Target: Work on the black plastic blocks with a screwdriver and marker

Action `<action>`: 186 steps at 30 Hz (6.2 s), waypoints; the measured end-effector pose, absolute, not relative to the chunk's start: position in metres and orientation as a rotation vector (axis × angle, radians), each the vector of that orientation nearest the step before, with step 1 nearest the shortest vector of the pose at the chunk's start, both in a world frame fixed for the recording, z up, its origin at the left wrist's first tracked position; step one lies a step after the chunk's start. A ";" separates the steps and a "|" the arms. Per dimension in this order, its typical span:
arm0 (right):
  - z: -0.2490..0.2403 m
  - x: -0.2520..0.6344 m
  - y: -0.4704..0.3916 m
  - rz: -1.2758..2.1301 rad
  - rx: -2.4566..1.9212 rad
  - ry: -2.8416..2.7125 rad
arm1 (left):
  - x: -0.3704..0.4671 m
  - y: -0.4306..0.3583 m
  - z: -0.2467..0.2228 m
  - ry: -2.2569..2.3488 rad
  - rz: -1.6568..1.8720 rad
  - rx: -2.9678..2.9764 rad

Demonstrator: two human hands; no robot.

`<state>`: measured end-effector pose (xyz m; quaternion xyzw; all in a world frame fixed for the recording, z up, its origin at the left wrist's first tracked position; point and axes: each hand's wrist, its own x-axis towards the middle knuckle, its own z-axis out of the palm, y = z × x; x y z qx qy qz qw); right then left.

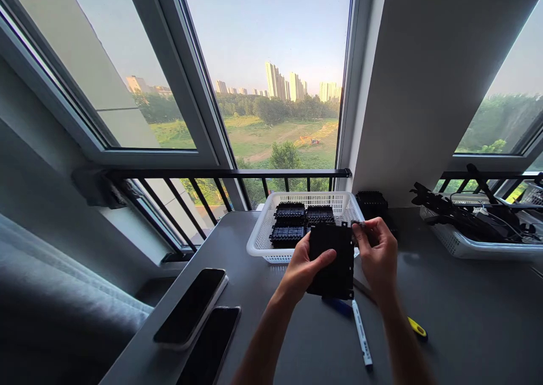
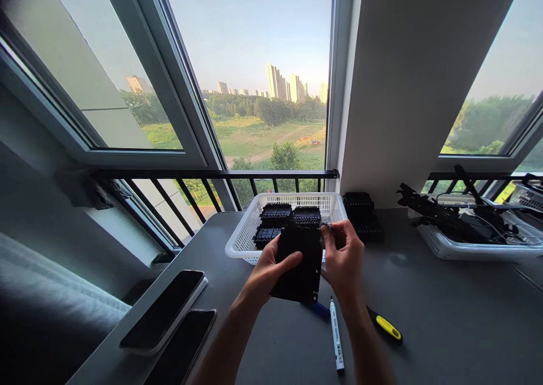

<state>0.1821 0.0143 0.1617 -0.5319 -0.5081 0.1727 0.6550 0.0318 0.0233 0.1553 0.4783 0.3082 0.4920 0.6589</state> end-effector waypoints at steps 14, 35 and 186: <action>0.154 0.194 0.023 1.093 -1.069 -1.084 | 0.015 0.033 0.157 0.941 1.464 1.924; 0.153 0.176 0.022 0.947 -1.036 -1.178 | 0.034 0.032 0.151 0.547 1.285 0.690; 0.144 0.163 -0.054 0.781 -0.981 -2.261 | 0.001 0.023 0.186 0.629 1.332 0.473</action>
